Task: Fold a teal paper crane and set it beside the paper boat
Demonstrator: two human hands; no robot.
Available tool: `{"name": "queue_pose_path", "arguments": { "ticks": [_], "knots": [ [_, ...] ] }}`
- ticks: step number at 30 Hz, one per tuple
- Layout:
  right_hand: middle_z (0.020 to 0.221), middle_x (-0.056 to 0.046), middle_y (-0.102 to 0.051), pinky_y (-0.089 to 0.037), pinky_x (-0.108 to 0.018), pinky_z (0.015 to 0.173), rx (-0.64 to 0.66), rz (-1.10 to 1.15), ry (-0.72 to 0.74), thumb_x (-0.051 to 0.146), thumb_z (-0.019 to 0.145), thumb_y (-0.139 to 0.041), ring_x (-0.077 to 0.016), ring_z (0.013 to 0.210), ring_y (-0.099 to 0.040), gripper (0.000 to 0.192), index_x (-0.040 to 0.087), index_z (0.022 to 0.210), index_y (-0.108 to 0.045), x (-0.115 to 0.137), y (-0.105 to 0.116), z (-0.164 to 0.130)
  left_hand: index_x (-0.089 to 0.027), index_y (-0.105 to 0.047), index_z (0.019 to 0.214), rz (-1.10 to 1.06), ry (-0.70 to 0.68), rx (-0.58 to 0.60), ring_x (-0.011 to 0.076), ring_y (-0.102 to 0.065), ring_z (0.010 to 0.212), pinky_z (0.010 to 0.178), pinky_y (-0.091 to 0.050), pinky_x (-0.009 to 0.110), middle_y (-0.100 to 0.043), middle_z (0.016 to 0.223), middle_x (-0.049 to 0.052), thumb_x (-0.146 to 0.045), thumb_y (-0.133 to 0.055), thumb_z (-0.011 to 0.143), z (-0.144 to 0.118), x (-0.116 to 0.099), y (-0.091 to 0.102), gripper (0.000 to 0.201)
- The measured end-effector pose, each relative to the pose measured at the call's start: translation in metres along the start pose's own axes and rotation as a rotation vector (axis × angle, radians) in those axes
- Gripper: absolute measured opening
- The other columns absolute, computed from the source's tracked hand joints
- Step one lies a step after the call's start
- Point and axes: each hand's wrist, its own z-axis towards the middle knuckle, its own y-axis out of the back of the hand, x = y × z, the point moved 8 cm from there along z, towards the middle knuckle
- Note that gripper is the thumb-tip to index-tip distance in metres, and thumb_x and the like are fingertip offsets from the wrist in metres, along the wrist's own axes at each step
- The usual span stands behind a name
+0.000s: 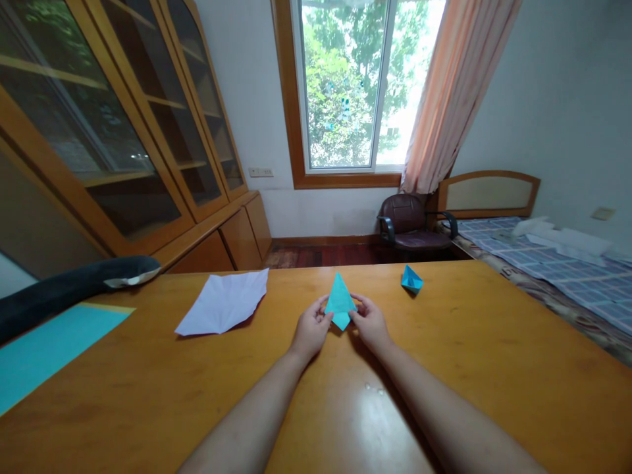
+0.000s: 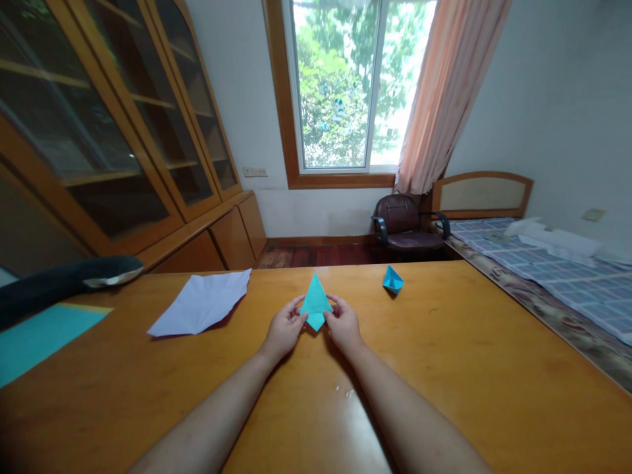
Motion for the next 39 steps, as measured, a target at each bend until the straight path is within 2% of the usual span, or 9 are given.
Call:
{"name": "queue_pose_path", "arguments": {
  "ticks": [4,8,11,14,19,27,32,39],
  "knots": [
    [0.068,0.001,-0.067,-0.042,-0.024,0.051,0.014,0.045,-0.026,0.032,0.059,-0.066,-0.0117,0.053,-0.055,0.053,0.015,0.109,-0.062,0.002,-0.001,0.000,-0.013,-0.058,0.117,-0.072,0.059,-0.002,0.0090,-0.058,0.057,0.055,-0.048,0.020,-0.060,0.072,-0.003,-0.029,-0.067,0.072,0.001,0.001,0.001,0.049],
    [0.070,0.000,-0.069,-0.043,-0.024,0.052,0.023,0.064,-0.041,0.031,0.058,-0.067,-0.0119,0.053,-0.055,0.049,0.016,0.105,-0.063,0.003,-0.002,-0.001,-0.013,-0.061,0.097,-0.089,0.056,-0.045,0.0088,-0.057,0.055,0.053,-0.047,0.020,-0.059,0.069,-0.002,-0.031,-0.068,0.068,0.003,-0.001,0.006,0.035],
    [0.070,-0.001,-0.069,-0.046,-0.026,0.056,0.013,0.057,-0.024,0.033,0.057,-0.068,-0.0138,0.058,-0.058,0.034,0.017,0.088,-0.065,0.004,-0.001,-0.001,-0.014,-0.059,0.082,-0.072,0.068,-0.052,0.0101,-0.057,0.056,0.054,-0.047,0.021,-0.061,0.067,-0.002,-0.033,-0.068,0.066,0.003,0.001,0.007,0.026],
    [0.060,0.001,-0.063,-0.044,-0.025,0.053,0.004,0.002,-0.026,0.036,0.059,-0.068,-0.0131,0.054,-0.054,0.022,0.019,0.070,-0.060,0.004,0.001,-0.001,-0.015,-0.059,0.075,-0.032,0.084,-0.036,0.0112,-0.058,0.055,0.054,-0.047,0.022,-0.061,0.061,-0.002,-0.034,-0.067,0.067,0.003,0.002,0.005,0.022],
    [0.054,0.003,-0.057,-0.040,-0.023,0.049,0.020,-0.025,-0.022,0.040,0.060,-0.068,-0.0107,0.049,-0.048,0.024,0.019,0.064,-0.058,0.007,0.000,-0.003,-0.014,-0.065,0.076,0.011,0.052,0.016,0.0121,-0.059,0.057,0.056,-0.047,0.022,-0.065,0.064,0.000,-0.034,-0.062,0.071,-0.001,-0.007,0.001,0.021],
    [0.049,0.004,-0.055,-0.034,-0.022,0.044,0.070,-0.015,-0.072,0.039,0.060,-0.067,-0.0090,0.043,-0.044,0.023,0.018,0.067,-0.064,0.009,-0.005,-0.007,-0.014,-0.074,0.083,0.057,-0.034,0.073,0.0171,-0.064,0.071,0.069,-0.051,0.027,-0.072,0.076,0.004,-0.031,-0.059,0.074,-0.006,-0.027,-0.004,0.024],
    [0.047,0.003,-0.056,-0.035,-0.022,0.043,0.074,0.032,-0.113,0.036,0.058,-0.067,-0.0102,0.043,-0.046,0.022,0.018,0.069,-0.065,0.008,-0.006,-0.008,-0.013,-0.075,0.082,-0.008,0.021,0.018,0.0150,-0.061,0.062,0.063,-0.050,0.026,-0.071,0.068,0.003,-0.027,-0.060,0.068,-0.006,-0.020,0.003,0.025],
    [0.048,0.003,-0.057,-0.036,-0.022,0.044,0.047,0.020,-0.134,0.030,0.054,-0.065,-0.0095,0.043,-0.045,0.015,0.018,0.064,-0.067,0.002,-0.001,-0.007,-0.014,-0.075,0.080,0.005,0.068,0.015,0.0181,-0.064,0.069,0.068,-0.051,0.030,-0.072,0.070,0.004,-0.026,-0.060,0.062,-0.005,-0.013,0.007,0.026]
  ]
}}
